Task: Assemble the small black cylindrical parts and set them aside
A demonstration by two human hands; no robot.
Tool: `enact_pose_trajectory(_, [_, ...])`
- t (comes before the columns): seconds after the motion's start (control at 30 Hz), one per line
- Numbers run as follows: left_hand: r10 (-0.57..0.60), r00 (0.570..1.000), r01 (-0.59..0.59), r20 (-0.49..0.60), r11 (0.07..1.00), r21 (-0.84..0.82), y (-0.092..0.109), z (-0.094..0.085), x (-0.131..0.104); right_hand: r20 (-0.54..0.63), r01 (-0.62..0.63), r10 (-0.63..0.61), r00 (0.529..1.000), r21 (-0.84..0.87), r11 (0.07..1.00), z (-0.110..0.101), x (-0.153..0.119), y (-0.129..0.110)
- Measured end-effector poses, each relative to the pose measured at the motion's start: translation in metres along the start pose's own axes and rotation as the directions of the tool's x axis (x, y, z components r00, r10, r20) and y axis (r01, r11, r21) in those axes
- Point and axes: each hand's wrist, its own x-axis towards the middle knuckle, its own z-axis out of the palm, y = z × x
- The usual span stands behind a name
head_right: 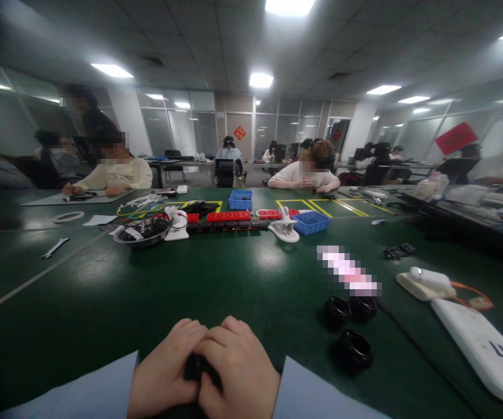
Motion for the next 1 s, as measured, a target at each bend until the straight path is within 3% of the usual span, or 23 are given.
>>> enact_pose_trajectory(0.33, [0.021,1.0,-0.022,0.018,0.998,0.061,0.0,-0.002,0.002,0.02,0.107,-0.108,0.994,0.037,0.994,0.006,0.002,0.003])
enact_pose_trajectory(0.53, [0.015,1.0,-0.016,0.024,0.999,0.049,-0.002,-0.002,0.001,-0.04,0.179,-0.184,0.982,-0.092,0.979,0.014,-0.003,0.002])
enact_pose_trajectory(0.67, [0.015,1.0,-0.015,0.012,0.998,0.055,-0.001,-0.004,0.0,-0.125,0.283,-0.289,0.949,-0.06,0.957,0.008,-0.006,0.001])
enact_pose_trajectory(0.73, [0.022,1.0,-0.022,0.013,0.998,0.06,-0.001,-0.005,0.0,-0.215,0.216,-0.225,0.95,-0.062,0.974,0.002,-0.007,-0.001])
enact_pose_trajectory(0.83, [0.003,1.0,-0.004,0.013,0.999,0.053,0.0,-0.006,-0.001,-0.306,-0.015,-0.022,0.952,-0.118,0.993,-0.005,-0.006,-0.005])
enact_pose_trajectory(0.9, [-0.008,1.0,0.007,0.012,0.999,0.045,0.0,-0.006,0.0,-0.29,-0.119,0.067,0.955,-0.167,0.979,-0.005,-0.004,-0.006])
enact_pose_trajectory(1.0, [0.005,1.0,-0.006,0.024,0.999,0.052,-0.001,-0.005,0.001,-0.197,-0.178,0.133,0.971,-0.233,0.956,-0.001,-0.002,-0.005])
